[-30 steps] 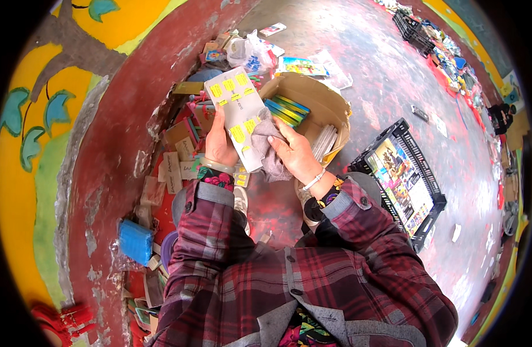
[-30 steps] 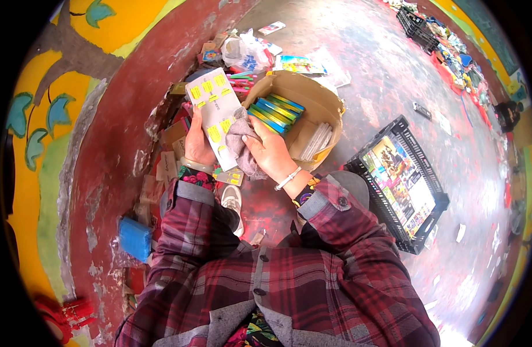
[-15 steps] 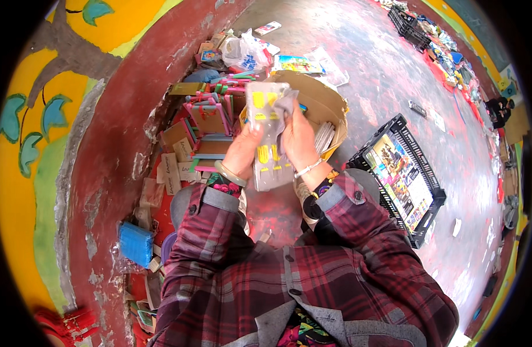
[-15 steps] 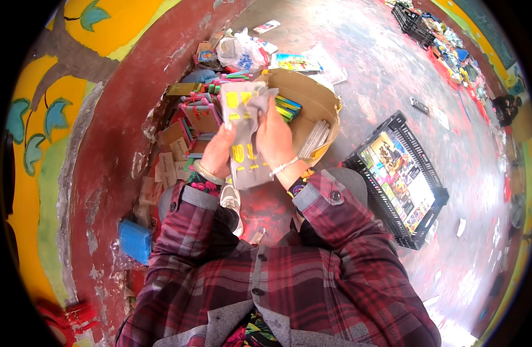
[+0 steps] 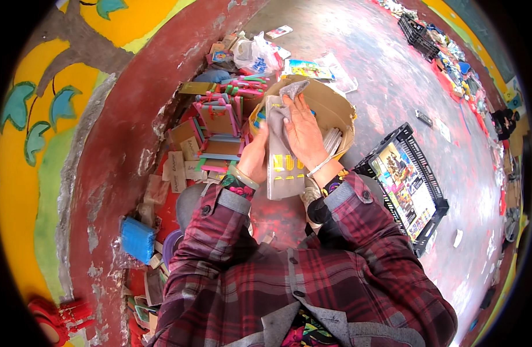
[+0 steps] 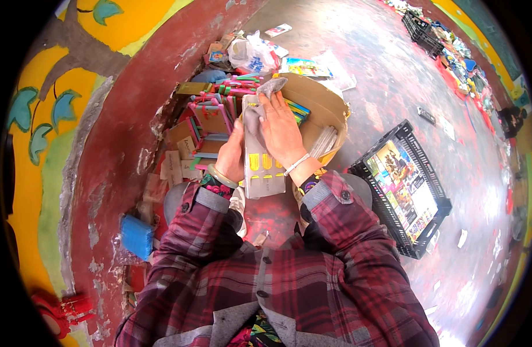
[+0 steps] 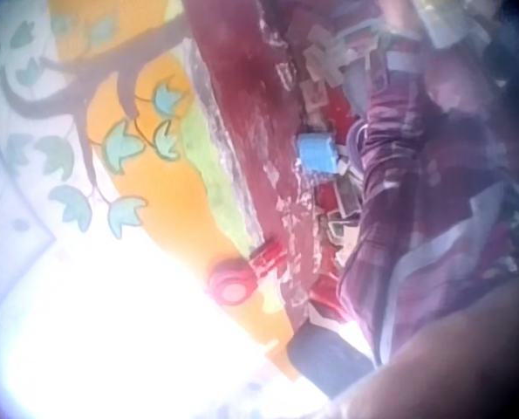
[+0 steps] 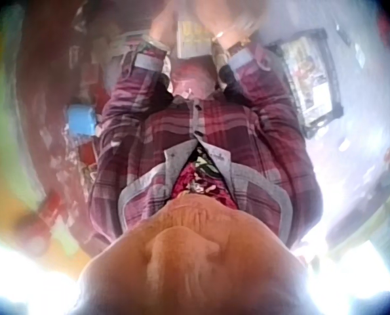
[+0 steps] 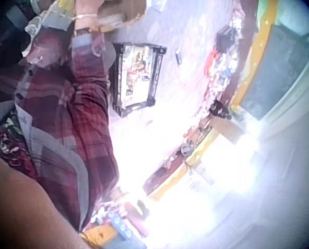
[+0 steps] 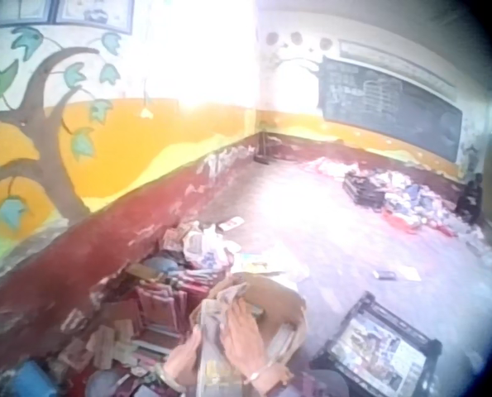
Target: The person sits on the floor and wipes small rectangular boxes with a cloth. They pick up boxes from a pile, wipe them on all sides, and place them into a cardboard box. The person repeats this process for multiple boxes throughout the video.
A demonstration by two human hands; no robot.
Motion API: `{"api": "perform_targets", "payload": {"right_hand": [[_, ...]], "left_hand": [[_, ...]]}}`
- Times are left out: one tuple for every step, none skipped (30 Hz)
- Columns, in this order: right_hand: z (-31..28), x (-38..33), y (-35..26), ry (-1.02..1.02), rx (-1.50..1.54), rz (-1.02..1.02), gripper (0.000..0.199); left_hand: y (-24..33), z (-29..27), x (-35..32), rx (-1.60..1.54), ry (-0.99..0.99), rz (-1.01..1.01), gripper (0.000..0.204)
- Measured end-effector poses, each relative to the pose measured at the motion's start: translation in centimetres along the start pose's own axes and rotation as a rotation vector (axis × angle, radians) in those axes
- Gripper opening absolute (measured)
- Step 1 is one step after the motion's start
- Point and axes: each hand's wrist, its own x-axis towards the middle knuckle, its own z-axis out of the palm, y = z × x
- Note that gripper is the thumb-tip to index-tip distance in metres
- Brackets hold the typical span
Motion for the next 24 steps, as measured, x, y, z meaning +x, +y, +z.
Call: {"api": "perform_targets", "payload": {"right_hand": [[0.1,0.0,0.2,0.0,0.012,0.006,0.042],[0.0,0.0,0.2,0.006,0.018,0.024,0.042],[-0.4,0.1,0.1,0.012,0.019,0.043,0.041],[-0.6,0.3,0.1,0.019,0.019,0.062,0.04],[-0.5,0.3,0.2,0.106,-0.087,0.04,0.036],[-0.6,0.4,0.3,0.128,-0.022,0.102,0.034],[-0.8,0.6,0.6,0.149,0.043,0.165,0.033],[-1.0,0.8,0.9,0.17,0.108,0.227,0.031],[-0.8,1.1,1.8,0.205,0.101,0.318,0.028],[-0.9,1.1,2.5,0.169,0.15,0.413,0.029],[-1.2,1.1,3.2,0.133,0.199,0.507,0.03],[-1.3,1.0,4.1,0.099,0.246,0.601,0.032],[-0.6,0.9,5.4,0.17,0.405,0.655,0.034],[-0.8,0.7,6.8,0.213,0.519,0.761,0.032],[-1.4,1.0,6.5,0.25,0.638,0.868,0.03],[-1.8,1.2,6.2,0.287,0.757,0.975,0.029],[-2.2,1.4,5.7,0.47,0.945,0.922,0.026],[-3.0,1.5,6.0,0.558,0.963,0.85,0.024],[-3.9,2.0,5.6,0.602,1.134,0.814,0.024],[-4.8,2.5,4.9,0.644,1.305,0.774,0.025],[-5.5,2.6,4.2,0.606,1.397,0.705,0.027],[-5.9,2.3,3.5,0.567,1.488,0.639,0.028],[-6.0,2.3,3.2,0.526,1.579,0.571,0.03],[-5.8,2.4,2.9,0.392,1.58,0.569,0.03]], "left_hand": [[0.0,0.0,-0.3,0.012,-0.035,-0.05,0.05],[0.0,0.1,-0.6,0.032,-0.064,-0.047,0.048],[0.1,0.4,-0.8,0.051,-0.097,-0.045,0.047],[0.0,0.6,-0.9,0.069,-0.13,-0.043,0.045],[-0.2,0.5,-0.8,0.039,-0.153,-0.045,0.041],[-0.4,0.3,-0.8,0.045,-0.162,-0.036,0.041],[-0.7,0.2,-0.8,0.051,-0.172,-0.027,0.041],[-0.8,0.2,-0.9,0.057,-0.181,-0.017,0.04],[-0.8,0.3,-0.9,0.07,-0.179,-0.022,0.04],[-0.8,0.3,-0.9,0.059,-0.191,-0.029,0.042],[-0.8,0.4,-1.0,0.048,-0.203,-0.036,0.044],[-0.8,0.4,-0.9,0.038,-0.218,-0.045,0.046],[-0.7,0.5,-0.8,-0.017,-0.239,-0.039,0.047],[-0.4,0.5,-0.8,-0.072,-0.26,-0.034,0.049],[0.0,0.3,-0.8,-0.126,-0.274,-0.026,0.051],[0.4,0.2,-0.8,-0.151,-0.267,0.002,0.053],[1.0,0.2,-0.8,-0.176,-0.261,0.029,0.054],[1.4,0.3,-0.8,-0.203,-0.26,0.057,0.055],[1.8,0.4,-0.8,-0.191,-0.176,0.097,0.051],[1.8,-0.1,-0.4,-0.158,-0.111,0.095,0.05],[1.5,-1.0,0.2,-0.126,-0.048,0.091,0.049],[1.1,-1.9,0.6,-0.094,0.019,0.086,0.048],[0.6,-2.5,0.9,-0.093,0.071,0.037,0.044],[0.2,-2.3,1.0,-0.07,0.102,0.014,0.044]]}}
